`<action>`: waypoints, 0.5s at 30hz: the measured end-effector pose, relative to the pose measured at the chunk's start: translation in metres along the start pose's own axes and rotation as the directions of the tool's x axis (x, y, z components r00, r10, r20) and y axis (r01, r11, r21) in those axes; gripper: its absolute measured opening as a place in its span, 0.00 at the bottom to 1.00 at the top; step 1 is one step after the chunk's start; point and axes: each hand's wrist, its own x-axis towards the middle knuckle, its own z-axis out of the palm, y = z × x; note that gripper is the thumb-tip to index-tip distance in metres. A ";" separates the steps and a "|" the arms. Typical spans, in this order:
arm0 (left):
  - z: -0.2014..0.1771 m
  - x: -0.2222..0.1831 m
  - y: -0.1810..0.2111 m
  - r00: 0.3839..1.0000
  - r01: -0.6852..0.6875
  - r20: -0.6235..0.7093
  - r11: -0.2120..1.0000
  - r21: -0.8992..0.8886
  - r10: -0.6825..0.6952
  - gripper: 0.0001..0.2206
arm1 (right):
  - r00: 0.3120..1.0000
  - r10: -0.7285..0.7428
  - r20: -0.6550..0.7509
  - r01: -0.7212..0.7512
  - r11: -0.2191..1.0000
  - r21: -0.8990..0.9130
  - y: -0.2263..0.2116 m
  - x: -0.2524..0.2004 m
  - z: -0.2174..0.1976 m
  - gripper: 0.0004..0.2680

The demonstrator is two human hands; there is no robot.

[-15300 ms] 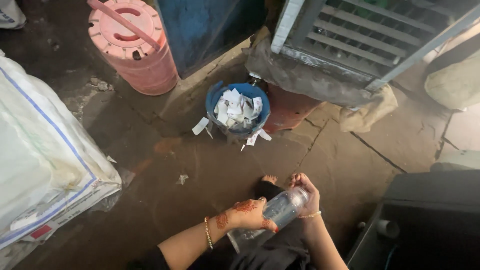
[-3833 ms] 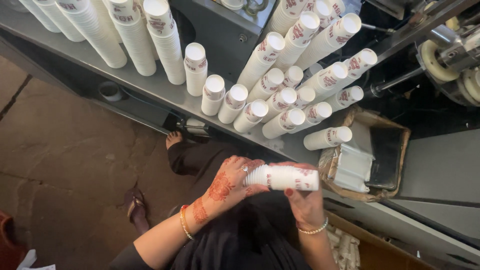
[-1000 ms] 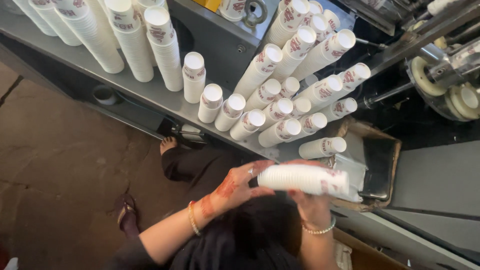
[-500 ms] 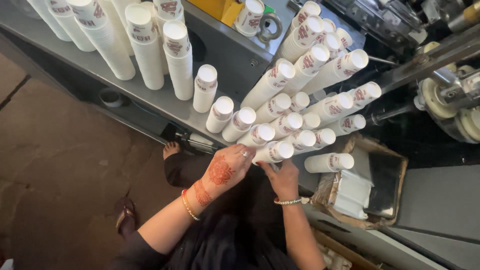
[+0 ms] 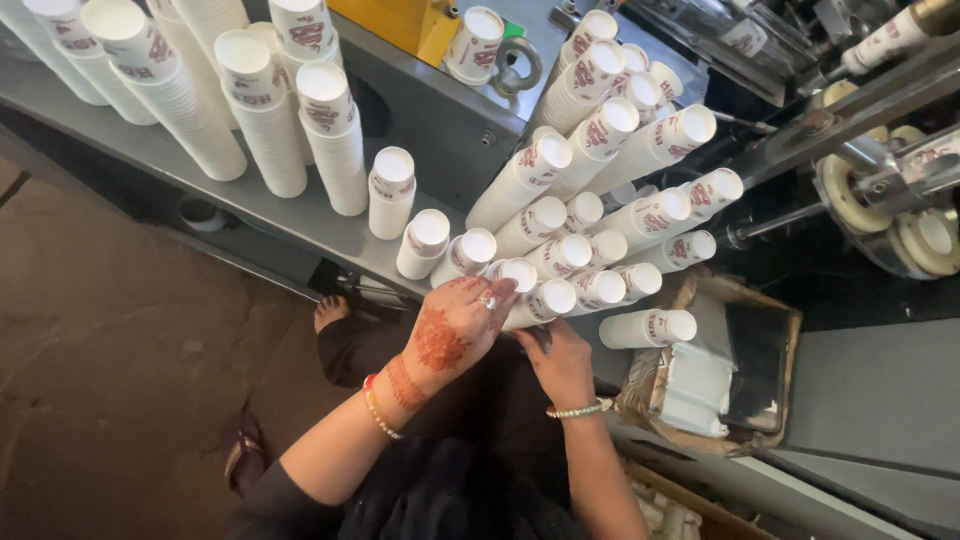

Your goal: The person is packaging stacks of paper cups into plastic bags at a manufacturing facility.

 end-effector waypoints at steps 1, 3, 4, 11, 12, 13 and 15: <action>-0.003 0.000 0.004 1.000 0.024 -0.001 0.999 -0.033 -0.024 0.08 | 1.000 -0.024 -0.004 0.024 1.000 -0.003 -0.003 -0.004 -0.007 0.16; -0.006 -0.004 0.008 0.999 0.044 -0.005 0.997 -0.063 -0.045 0.07 | 0.999 -0.054 -0.011 0.053 0.999 -0.005 -0.023 -0.009 -0.033 0.14; -0.006 -0.009 0.010 0.998 0.057 0.011 0.996 -0.067 -0.056 0.06 | 0.988 -0.083 -0.131 0.082 0.997 -0.010 -0.040 -0.014 -0.051 0.11; 0.077 -0.078 -0.019 0.942 0.190 0.299 0.977 -0.098 -0.153 0.05 | 0.764 -0.600 -0.237 0.594 0.798 -0.103 -0.097 0.011 -0.094 0.08; 0.082 -0.081 -0.021 0.944 0.185 0.295 0.978 -0.097 -0.149 0.05 | 0.761 -0.603 -0.241 0.597 0.795 -0.105 -0.094 0.012 -0.089 0.08; 0.088 -0.083 -0.024 0.945 0.201 0.280 0.975 -0.096 -0.167 0.04 | 0.765 -0.604 -0.221 0.598 0.795 -0.101 -0.090 0.015 -0.084 0.07; 0.095 -0.085 -0.028 0.947 0.214 0.266 0.972 -0.098 -0.181 0.04 | 0.770 -0.604 -0.205 0.597 0.796 -0.098 -0.088 0.017 -0.077 0.06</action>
